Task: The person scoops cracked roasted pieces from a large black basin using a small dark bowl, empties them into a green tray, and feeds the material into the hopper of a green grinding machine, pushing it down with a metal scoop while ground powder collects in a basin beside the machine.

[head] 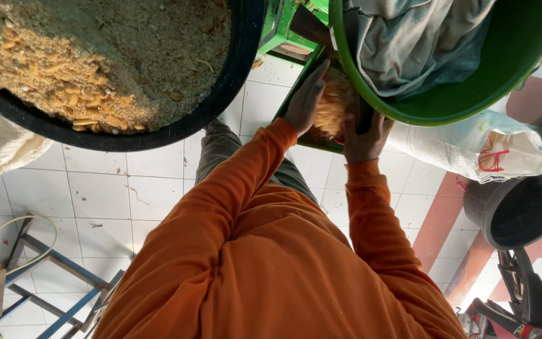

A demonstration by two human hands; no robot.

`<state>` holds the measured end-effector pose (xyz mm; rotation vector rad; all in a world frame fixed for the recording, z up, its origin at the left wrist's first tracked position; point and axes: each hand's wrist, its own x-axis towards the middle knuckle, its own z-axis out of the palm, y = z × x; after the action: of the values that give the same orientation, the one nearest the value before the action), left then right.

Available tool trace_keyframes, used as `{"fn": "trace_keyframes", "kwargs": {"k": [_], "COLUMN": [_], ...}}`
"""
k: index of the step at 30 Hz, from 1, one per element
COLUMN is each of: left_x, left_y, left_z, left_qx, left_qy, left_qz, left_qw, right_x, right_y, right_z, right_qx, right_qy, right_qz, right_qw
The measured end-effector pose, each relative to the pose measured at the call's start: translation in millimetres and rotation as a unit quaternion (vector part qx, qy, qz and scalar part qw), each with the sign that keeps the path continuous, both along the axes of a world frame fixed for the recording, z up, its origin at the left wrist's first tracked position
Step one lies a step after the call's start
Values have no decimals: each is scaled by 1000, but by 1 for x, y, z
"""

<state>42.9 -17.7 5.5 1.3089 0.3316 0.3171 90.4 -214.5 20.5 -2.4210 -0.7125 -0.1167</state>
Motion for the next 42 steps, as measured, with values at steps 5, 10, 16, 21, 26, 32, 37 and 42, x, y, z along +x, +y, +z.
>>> {"fn": "trace_keyframes", "kwargs": {"k": [5,10,16,21,26,32,37,42], "left_x": [-2,-18,-48,-52,-43,8,-10,-52], "left_y": [-1,-12,-31,-30,-26,-15,-17,-14], "left_z": [-4,-8,-5,7,7,-1,3,-1], "left_qx": [99,206,418,464,526,588,539,521], "left_qy": [48,129,103,108,123,145,184,148], "left_qz": [8,-20,-31,-139,-175,-140,-215,-205], "left_qw": [994,970,902,868,823,783,794,815], "right_x": [-14,-25,-40,-46,-50,-24,-26,-43], "right_y": [12,-2,-22,-31,-33,-19,-27,-36], "right_z": [3,12,25,34,28,3,4,17], "right_qx": [-49,-36,-15,12,8,14,7,-19], "right_qy": [-68,-104,-99,-87,-89,-109,-131,-148], "right_qz": [35,57,-11,-50,-22,13,49,120], "right_qw": [996,992,995,995,996,994,990,981]}}
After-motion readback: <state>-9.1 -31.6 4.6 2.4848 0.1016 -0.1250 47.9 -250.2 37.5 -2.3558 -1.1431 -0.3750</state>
